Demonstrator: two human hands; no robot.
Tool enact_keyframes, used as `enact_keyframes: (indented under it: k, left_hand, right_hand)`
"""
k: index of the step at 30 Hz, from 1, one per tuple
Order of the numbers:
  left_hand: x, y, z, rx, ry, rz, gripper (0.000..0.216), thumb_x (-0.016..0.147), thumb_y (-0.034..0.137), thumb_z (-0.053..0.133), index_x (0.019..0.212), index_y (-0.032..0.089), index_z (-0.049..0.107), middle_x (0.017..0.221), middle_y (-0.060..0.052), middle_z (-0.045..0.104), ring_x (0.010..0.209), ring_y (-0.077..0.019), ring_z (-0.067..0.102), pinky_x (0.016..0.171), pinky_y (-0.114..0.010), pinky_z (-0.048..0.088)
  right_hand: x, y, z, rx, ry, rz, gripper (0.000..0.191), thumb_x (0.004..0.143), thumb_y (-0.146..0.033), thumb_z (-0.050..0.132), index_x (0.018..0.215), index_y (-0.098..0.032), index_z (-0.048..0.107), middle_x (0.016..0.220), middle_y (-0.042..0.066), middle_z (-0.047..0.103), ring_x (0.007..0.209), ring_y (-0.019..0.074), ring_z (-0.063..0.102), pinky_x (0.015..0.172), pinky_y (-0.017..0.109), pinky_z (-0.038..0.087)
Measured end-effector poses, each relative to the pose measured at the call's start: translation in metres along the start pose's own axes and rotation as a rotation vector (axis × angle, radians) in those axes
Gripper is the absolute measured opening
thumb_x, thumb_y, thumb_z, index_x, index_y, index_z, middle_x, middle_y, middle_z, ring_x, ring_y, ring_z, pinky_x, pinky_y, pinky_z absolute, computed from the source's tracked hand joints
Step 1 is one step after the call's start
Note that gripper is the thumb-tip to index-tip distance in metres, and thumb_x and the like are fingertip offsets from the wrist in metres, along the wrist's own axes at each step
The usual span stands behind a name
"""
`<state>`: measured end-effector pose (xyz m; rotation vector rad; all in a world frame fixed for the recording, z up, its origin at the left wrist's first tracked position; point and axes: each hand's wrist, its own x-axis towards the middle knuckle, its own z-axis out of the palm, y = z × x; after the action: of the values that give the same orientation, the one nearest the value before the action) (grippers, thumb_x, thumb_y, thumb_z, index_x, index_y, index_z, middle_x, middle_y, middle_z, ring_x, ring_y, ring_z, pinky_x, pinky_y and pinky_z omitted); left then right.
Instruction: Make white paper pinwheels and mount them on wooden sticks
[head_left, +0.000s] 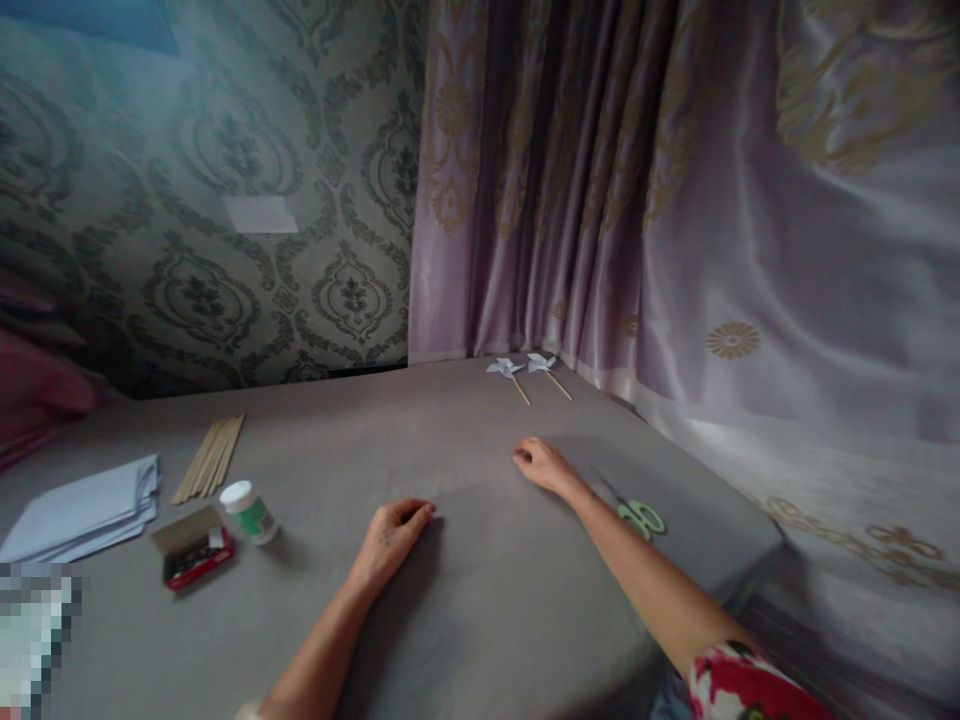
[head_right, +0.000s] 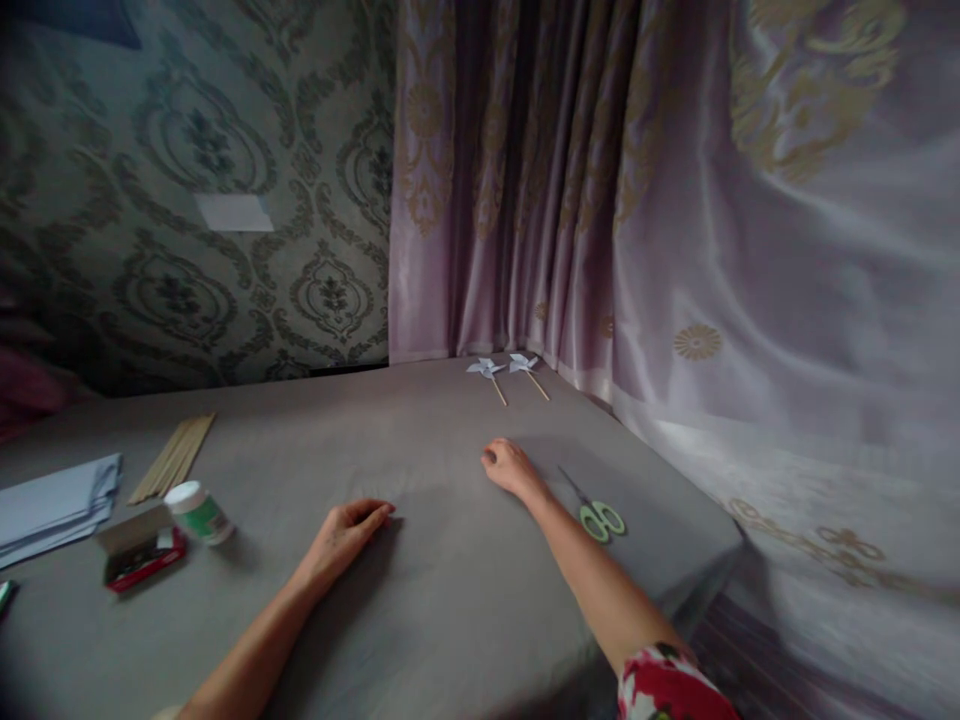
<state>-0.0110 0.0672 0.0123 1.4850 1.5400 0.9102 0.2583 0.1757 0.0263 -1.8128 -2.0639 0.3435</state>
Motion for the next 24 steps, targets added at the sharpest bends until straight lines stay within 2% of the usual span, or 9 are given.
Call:
enact_keyframes:
  k: [4,8,10,12,17,20,24]
  left_hand:
    - [0.003,-0.004,0.002,0.049,-0.006,0.036,0.049,0.073,0.055,0.049,0.087,0.013,0.071,0.076,-0.006,0.07,0.071,-0.0215,0.061,0.06,-0.027,0.042]
    - [0.004,0.0,0.001,0.11,-0.023,0.071,0.045,0.072,0.052,0.049,0.082,0.015,0.072,0.076,-0.006,0.071,0.074,-0.0232,0.063,0.062,-0.028,0.045]
    - [0.002,0.005,-0.002,0.135,-0.044,0.067,0.043,0.072,0.051,0.049,0.08,0.016,0.072,0.075,-0.006,0.072,0.074,-0.0234,0.064,0.062,-0.028,0.045]
    - [-0.001,0.008,-0.006,0.136,-0.072,0.061,0.042,0.071,0.05,0.05,0.082,0.016,0.072,0.078,-0.006,0.073,0.075,-0.0233,0.065,0.063,-0.028,0.046]
    - [-0.014,0.01,-0.018,0.11,-0.146,0.065,0.045,0.069,0.051,0.055,0.093,0.017,0.072,0.09,-0.006,0.074,0.083,-0.0233,0.066,0.071,-0.028,0.048]
    - [-0.025,0.009,-0.027,0.113,-0.165,0.05,0.048,0.07,0.052,0.055,0.095,0.016,0.072,0.095,-0.008,0.074,0.087,-0.0242,0.066,0.074,-0.028,0.048]
    - [-0.04,0.007,-0.039,0.105,-0.117,0.007,0.047,0.072,0.054,0.054,0.09,0.015,0.073,0.089,-0.007,0.074,0.082,-0.0237,0.065,0.07,-0.028,0.047]
  right_hand:
    - [-0.052,0.021,-0.023,-0.01,0.007,-0.012,0.025,0.086,-0.027,0.052,0.102,-0.019,0.07,0.102,0.006,0.072,0.095,0.017,0.066,0.084,0.022,0.046]
    - [-0.095,0.06,-0.05,-0.081,0.105,0.089,0.029,0.086,-0.026,0.047,0.102,-0.016,0.069,0.105,0.013,0.07,0.097,0.0238,0.065,0.086,0.032,0.045]
    - [-0.112,0.082,-0.055,-0.167,0.177,0.149,0.028,0.084,-0.025,0.048,0.101,-0.015,0.069,0.105,0.014,0.069,0.096,0.0258,0.064,0.083,0.033,0.046]
    - [-0.125,0.1,-0.055,-0.224,0.195,0.147,0.027,0.083,-0.025,0.048,0.097,-0.015,0.069,0.1,0.014,0.07,0.091,0.0253,0.065,0.081,0.033,0.046]
    - [-0.132,0.121,-0.048,-0.226,0.171,0.088,0.02,0.082,-0.025,0.05,0.086,-0.019,0.069,0.091,0.01,0.071,0.085,0.0217,0.065,0.078,0.029,0.046]
    - [-0.125,0.122,-0.049,-0.282,0.17,0.167,0.019,0.08,-0.026,0.052,0.088,-0.017,0.067,0.093,0.012,0.07,0.089,0.0237,0.065,0.079,0.03,0.046]
    - [-0.116,0.127,-0.054,-0.252,0.082,0.269,0.022,0.076,-0.029,0.056,0.091,-0.018,0.066,0.093,0.012,0.071,0.087,0.0241,0.067,0.073,0.029,0.047]
